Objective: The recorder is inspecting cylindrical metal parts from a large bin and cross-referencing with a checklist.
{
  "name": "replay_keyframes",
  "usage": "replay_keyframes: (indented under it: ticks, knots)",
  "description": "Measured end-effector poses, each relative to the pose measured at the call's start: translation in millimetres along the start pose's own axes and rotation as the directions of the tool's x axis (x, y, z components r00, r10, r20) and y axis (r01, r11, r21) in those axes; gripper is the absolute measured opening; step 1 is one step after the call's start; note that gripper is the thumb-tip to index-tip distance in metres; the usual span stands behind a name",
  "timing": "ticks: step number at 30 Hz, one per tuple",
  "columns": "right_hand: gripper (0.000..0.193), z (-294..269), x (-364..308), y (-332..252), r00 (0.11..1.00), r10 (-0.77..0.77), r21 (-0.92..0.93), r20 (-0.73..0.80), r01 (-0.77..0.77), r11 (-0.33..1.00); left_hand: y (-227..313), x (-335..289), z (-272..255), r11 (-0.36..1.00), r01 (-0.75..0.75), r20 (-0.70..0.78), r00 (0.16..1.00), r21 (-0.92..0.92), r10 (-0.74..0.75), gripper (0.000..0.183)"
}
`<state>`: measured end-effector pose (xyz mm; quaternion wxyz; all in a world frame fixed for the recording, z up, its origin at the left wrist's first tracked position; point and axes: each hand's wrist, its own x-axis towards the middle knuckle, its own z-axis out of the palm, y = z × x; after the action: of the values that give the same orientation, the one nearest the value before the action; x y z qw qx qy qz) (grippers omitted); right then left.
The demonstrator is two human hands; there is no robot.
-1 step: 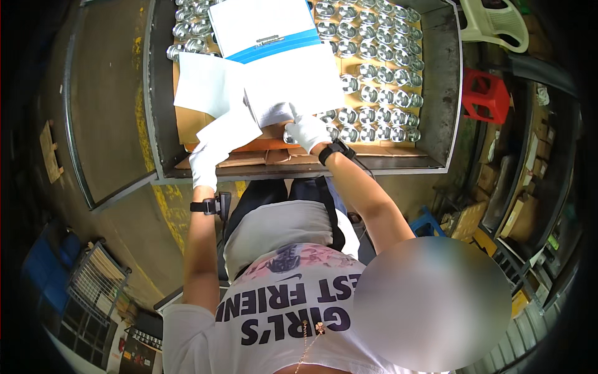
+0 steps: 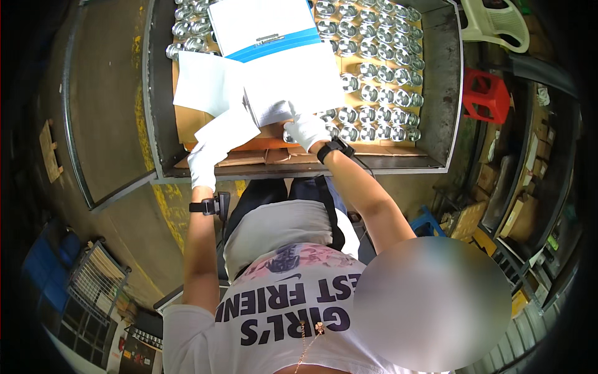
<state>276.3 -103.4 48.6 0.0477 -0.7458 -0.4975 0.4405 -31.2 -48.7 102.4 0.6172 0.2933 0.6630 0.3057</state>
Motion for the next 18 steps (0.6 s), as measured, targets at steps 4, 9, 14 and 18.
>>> replay_keyframes:
  ticks: [4,9,14,18]
  knots:
    - [0.045,13.1,18.1,-4.8,1.000,-0.031,-0.161,-0.004,0.030,0.987,-4.1,2.4,-10.2,0.977,-0.113,0.058,0.993,0.180,0.104,0.022]
    - [0.049,24.7,29.4,3.0,0.994,-0.096,-0.240,-0.047,0.082,0.967,-12.1,0.7,-10.1,0.967,-0.135,0.028,0.991,0.214,0.132,0.030]
    - [0.068,20.8,31.5,9.1,0.999,-0.046,-0.223,-0.018,0.041,0.974,-14.6,2.1,-5.2,0.890,-0.172,0.055,0.985,0.423,0.164,0.035]
    - [0.071,13.1,30.0,11.0,1.000,-0.004,-0.159,0.019,0.007,0.987,-14.9,5.6,-0.1,0.998,0.045,-0.013,0.999,0.041,-0.044,0.039]
